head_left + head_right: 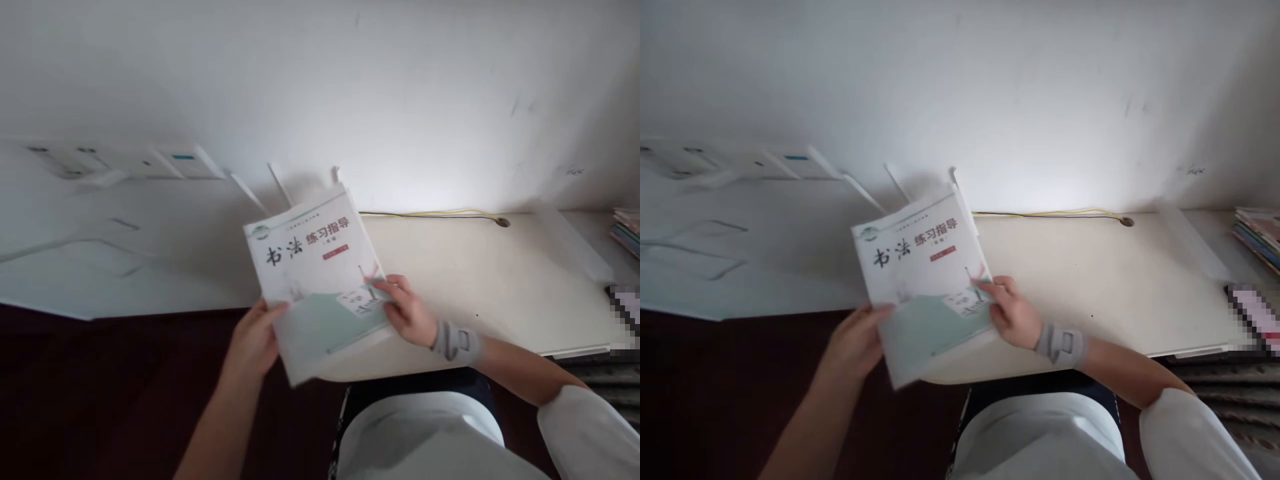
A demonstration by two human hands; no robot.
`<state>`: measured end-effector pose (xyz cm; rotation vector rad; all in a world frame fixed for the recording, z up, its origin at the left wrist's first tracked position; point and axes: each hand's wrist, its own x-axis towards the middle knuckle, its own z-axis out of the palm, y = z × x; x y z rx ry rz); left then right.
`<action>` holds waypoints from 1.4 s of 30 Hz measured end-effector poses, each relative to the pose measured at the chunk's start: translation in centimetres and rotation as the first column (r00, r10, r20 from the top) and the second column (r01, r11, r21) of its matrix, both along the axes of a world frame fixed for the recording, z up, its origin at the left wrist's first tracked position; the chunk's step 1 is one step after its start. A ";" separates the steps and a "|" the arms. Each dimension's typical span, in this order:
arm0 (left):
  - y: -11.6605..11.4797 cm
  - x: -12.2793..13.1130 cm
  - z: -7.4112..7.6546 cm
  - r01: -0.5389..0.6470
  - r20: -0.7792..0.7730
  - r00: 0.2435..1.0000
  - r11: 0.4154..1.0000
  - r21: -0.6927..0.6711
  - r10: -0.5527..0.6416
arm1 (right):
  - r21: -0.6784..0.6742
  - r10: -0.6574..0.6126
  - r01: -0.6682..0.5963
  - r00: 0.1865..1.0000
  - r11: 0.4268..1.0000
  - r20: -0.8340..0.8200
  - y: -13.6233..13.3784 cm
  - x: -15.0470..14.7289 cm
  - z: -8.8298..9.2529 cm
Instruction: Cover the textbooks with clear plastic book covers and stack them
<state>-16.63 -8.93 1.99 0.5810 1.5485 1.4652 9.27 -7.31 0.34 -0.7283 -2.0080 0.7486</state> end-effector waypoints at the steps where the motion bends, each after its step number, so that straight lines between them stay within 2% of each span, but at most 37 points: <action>1: -0.6 2.0 -0.2 0.054 0.085 0.995 0.998 0.012 -0.055 | 0.016 -0.040 0.040 0.999 0.999 -0.016 -0.7 2.5 0.2; 4: -0.2 8.7 -0.9 0.276 0.181 0.940 0.957 0.092 -0.288 | -0.003 -0.226 0.226 0.974 0.974 -0.020 -1.8 10.5 -0.2; 6: 1.5 13.5 -1.3 0.427 0.199 0.867 0.888 0.172 -0.456 | -0.073 -0.343 0.343 0.939 0.936 0.015 -1.6 16.1 -1.0; 8: 3.7 18.4 -1.8 0.586 0.142 0.771 0.779 0.221 -0.620 | -0.213 -0.436 0.439 0.898 0.873 0.062 -0.7 21.6 -2.0; 9: 4.7 20.7 -2.2 0.673 0.060 0.712 0.704 0.225 -0.699 | -0.264 -0.487 0.488 0.870 0.832 0.072 -0.2 24.2 -2.4; 10: 5.7 23.0 -2.5 0.763 -0.096 0.639 0.612 0.210 -0.763 | -0.310 -0.532 0.528 0.843 0.791 0.078 0.4 26.7 -2.8; 11: 6.4 25.1 -2.8 0.845 -0.328 0.533 0.512 0.155 -0.780 | -0.340 -0.592 0.579 0.802 0.741 0.075 1.1 29.1 -3.0; 12: 7.0 27.0 -3.1 0.892 -0.540 0.412 0.445 0.076 -0.734 | -0.355 -0.645 0.628 0.759 0.692 0.085 1.7 31.2 -3.2; 14: 7.6 30.2 -3.7 0.918 -0.676 0.300 0.395 0.014 -0.673 | -0.319 -0.714 0.735 0.669 0.598 0.205 2.7 34.8 -3.0; 16: 7.7 32.6 -4.2 0.933 -0.758 0.207 0.358 -0.037 -0.618 | -0.188 -0.707 0.830 0.548 0.524 0.447 3.3 37.4 -2.5; 18: 7.6 34.2 -4.8 0.936 -0.870 0.003 0.306 -0.171 -0.493 | -0.050 -0.657 0.871 0.405 0.489 0.635 3.7 39.1 -1.8; 20: 7.5 35.4 -5.2 0.908 -0.920 -0.215 0.280 -0.312 -0.328 | 0.036 -0.636 0.884 0.307 0.466 0.708 3.7 40.1 -1.3; 21: 7.6 36.0 -5.4 0.894 -0.921 -0.281 0.275 -0.353 -0.269 | 0.062 -0.634 0.887 0.276 0.458 0.722 3.5 40.3 -1.2; 23: 7.7 36.9 -5.7 0.894 -0.923 -0.314 0.256 -0.367 -0.223 | 0.122 -0.615 0.886 0.206 0.447 0.761 3.1 40.5 -1.4; 26: 8.3 38.0 -5.7 0.904 -0.927 -0.320 0.231 -0.360 -0.195 | 0.187 -0.578 0.886 0.106 0.424 0.809 2.4 40.1 -1.8; 29: 8.8 39.0 -5.6 0.898 -0.931 -0.316 0.260 -0.355 -0.180 | 0.267 -0.558 0.877 0.002 0.400 0.830 2.4 39.4 -2.0; 33: 9.2 39.6 -5.9 0.886 -0.932 -0.312 0.297 -0.356 -0.187 | 0.421 -0.525 0.796 -0.156 0.434 0.837 2.7 38.2 -1.9; 36: 9.1 39.6 -6.0 0.891 -0.933 -0.297 0.293 -0.347 -0.203 | 0.523 -0.533 0.724 -0.252 0.450 0.808 1.9 37.1 -1.7; 39: 9.0 39.4 -5.9 0.904 -0.940 -0.269 0.281 -0.322 -0.209 | 0.620 -0.619 0.635 -0.272 0.460 0.737 0.6 36.3 -0.6; 40: 8.9 39.3 -5.9 0.908 -0.944 -0.257 0.284 -0.309 -0.206 | 0.663 -0.670 0.610 -0.273 0.434 0.690 0.3 36.4 0.0; 42: 8.7 38.9 -5.8 0.913 -0.951 -0.236 0.289 -0.287 -0.199 | 0.756 -0.777 0.583 -0.313 0.297 0.547 0.1 37.1 1.4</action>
